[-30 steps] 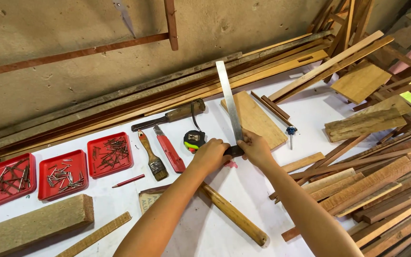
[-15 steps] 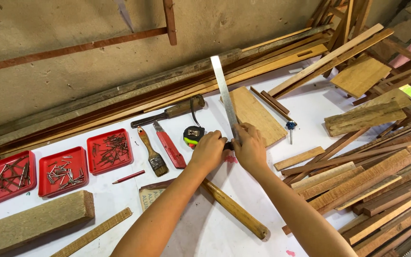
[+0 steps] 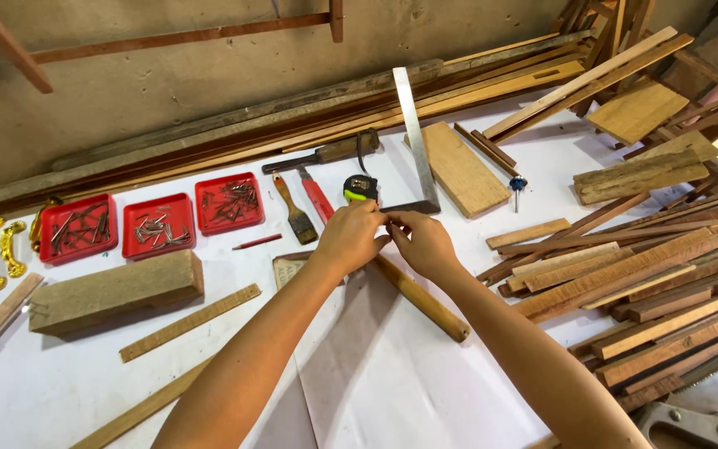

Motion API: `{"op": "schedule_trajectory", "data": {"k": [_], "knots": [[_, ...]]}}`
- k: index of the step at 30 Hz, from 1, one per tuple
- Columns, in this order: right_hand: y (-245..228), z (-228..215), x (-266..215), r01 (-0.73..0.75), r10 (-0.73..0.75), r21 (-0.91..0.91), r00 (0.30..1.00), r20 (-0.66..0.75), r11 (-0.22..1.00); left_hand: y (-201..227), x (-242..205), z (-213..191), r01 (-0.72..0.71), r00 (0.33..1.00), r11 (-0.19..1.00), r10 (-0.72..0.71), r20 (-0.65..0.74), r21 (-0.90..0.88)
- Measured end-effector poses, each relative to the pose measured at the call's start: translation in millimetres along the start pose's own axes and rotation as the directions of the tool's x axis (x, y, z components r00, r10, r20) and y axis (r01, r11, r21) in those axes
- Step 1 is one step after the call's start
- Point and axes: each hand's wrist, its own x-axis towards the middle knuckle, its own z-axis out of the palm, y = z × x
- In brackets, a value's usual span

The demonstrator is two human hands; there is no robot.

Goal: Measure and assemble wooden pieces for a frame using a square, pencil, hammer, and nails.

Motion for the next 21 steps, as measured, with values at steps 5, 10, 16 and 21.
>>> {"op": "schedule_trajectory", "data": {"k": [5,10,16,21], "knots": [[-40.7,11.6,-48.7,0.062,-0.068,0.094,0.996,0.061,0.994,2.0,-67.0,-21.9,0.039,0.995,0.999,-0.036,-0.09,0.034],[-81.6,42.3,-105.6,0.105,-0.113,0.056,0.979,0.17,0.993,9.7,-152.8,-42.4,0.061,0.99,0.996,-0.052,-0.129,0.067],[-135.4,99.9,-148.9,0.235,-0.248,0.083,0.947,0.207,0.968,3.5,-247.3,-87.3,0.139,0.988,0.973,-0.124,-0.091,0.184],[-183.0,153.4,-167.6,0.409,-0.422,0.103,0.881,0.213,0.907,-22.5,-320.9,-120.2,0.22,0.974,0.96,-0.207,-0.091,0.173]]}}
